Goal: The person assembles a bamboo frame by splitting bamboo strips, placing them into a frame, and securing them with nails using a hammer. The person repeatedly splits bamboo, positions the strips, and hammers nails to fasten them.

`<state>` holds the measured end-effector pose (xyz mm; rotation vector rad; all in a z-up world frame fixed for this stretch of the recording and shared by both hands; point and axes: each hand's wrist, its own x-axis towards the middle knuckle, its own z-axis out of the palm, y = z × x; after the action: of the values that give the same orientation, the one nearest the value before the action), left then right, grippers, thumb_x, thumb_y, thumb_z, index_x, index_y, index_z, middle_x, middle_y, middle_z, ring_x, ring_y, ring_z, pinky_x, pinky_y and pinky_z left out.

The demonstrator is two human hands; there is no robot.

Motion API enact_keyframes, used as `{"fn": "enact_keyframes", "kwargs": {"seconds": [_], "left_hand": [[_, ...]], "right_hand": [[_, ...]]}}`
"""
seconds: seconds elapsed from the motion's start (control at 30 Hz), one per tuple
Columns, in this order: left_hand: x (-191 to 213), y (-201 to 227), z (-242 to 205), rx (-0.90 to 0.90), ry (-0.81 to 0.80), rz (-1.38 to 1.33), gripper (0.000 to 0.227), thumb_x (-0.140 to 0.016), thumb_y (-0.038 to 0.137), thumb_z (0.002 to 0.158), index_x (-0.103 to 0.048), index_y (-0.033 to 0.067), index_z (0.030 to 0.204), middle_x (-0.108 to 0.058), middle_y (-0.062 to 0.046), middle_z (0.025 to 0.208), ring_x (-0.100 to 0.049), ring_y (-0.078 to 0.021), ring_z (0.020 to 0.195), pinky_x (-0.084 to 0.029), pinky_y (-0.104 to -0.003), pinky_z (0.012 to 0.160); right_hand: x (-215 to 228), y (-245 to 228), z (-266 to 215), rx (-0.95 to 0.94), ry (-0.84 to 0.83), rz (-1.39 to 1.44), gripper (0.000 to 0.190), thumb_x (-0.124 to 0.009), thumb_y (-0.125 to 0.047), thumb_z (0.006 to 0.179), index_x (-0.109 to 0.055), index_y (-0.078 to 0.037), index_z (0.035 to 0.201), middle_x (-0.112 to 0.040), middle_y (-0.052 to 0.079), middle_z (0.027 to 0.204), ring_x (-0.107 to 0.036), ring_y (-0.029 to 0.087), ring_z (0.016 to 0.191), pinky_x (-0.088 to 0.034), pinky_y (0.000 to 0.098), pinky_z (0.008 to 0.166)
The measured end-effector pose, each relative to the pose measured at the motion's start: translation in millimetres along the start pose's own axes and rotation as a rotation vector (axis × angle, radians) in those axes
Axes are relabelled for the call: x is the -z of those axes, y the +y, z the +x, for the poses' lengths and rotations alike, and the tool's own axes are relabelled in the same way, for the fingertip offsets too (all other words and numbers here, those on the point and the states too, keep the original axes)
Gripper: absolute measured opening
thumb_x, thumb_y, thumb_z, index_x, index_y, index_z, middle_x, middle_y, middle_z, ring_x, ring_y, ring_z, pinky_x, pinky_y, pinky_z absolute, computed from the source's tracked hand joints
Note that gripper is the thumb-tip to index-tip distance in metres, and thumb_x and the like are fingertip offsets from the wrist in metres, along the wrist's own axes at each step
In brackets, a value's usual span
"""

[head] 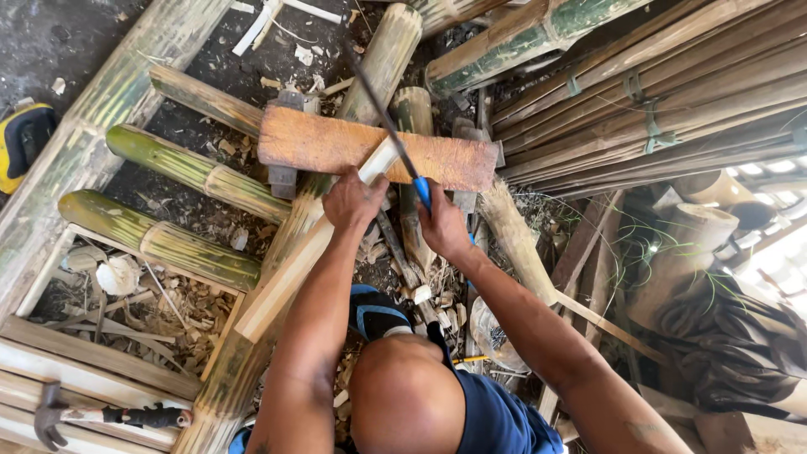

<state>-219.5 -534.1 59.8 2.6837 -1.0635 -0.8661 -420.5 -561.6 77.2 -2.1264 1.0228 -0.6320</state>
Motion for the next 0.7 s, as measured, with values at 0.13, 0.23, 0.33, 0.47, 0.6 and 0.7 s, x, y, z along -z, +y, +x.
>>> {"fn": "enact_keyframes", "kwargs": {"seconds": [0.13,0.23,0.33,0.47,0.6,0.7], "left_hand": [[-5,1,1,-0.075,0.167,0.021,0.066,-0.061,0.069,0.085,-0.066,0.0108,0.116,-0.071,-0.011,0.087,-0.066,-0.0245,0.079,-0.051,-0.049,0.077],[-4,2,5,-0.067,0.19,0.059,0.07,-0.062,0.075,0.083,-0.065,0.0119,0.113,-0.066,-0.009,0.084,-0.064,-0.0236,0.073,-0.052,-0.047,0.071],[-5,6,7,-0.015,0.072,0.08,0.069,-0.059,0.076,0.085,-0.061,0.0145,0.116,-0.064,-0.005,0.075,-0.064,-0.0195,0.065,-0.05,-0.045,0.068],[-6,3,7,-0.036,0.11,0.102,0.074,-0.059,0.08,0.082,-0.061,0.0134,0.116,-0.061,-0.004,0.076,-0.06,-0.0188,0.063,-0.051,-0.041,0.058],[-20,-3,16,-0.031,0.092,0.137,0.073,-0.057,0.077,0.088,-0.062,0.0105,0.119,-0.062,-0.005,0.078,-0.061,-0.0188,0.063,-0.05,-0.039,0.054],[-31,-23,10,-0.243,0.523,0.233,0.092,-0.063,0.082,0.079,-0.057,0.0015,0.123,-0.068,-0.017,0.097,-0.066,-0.026,0.074,-0.054,-0.037,0.045]], "right_hand": [[-1,14,5,0.115,-0.055,-0.118,0.044,-0.057,-0.021,0.103,-0.04,-0.008,0.142,-0.069,0.03,0.101,-0.066,0.054,0.079,-0.053,0.0602,0.065],[-8,16,7,0.105,-0.09,-0.142,0.044,-0.055,-0.023,0.104,-0.039,-0.007,0.143,-0.069,0.03,0.101,-0.067,0.053,0.076,-0.054,0.0602,0.064],[-10,18,6,-0.044,-0.257,-0.196,0.043,-0.048,-0.024,0.107,-0.036,-0.006,0.144,-0.069,0.027,0.094,-0.069,0.045,0.063,-0.056,0.0536,0.057],[-10,18,12,0.04,-0.235,-0.267,0.038,-0.052,-0.023,0.104,-0.042,-0.002,0.134,-0.07,0.025,0.08,-0.066,0.042,0.058,-0.057,0.0547,0.055],[-16,21,18,-0.175,-0.415,-0.342,0.03,-0.049,-0.027,0.106,-0.042,-0.002,0.121,-0.069,0.023,0.073,-0.067,0.039,0.055,-0.057,0.0521,0.052],[-19,25,22,-0.186,-0.404,-0.349,0.029,-0.048,-0.029,0.106,-0.042,-0.003,0.118,-0.069,0.024,0.073,-0.069,0.041,0.057,-0.056,0.0525,0.053]]}}
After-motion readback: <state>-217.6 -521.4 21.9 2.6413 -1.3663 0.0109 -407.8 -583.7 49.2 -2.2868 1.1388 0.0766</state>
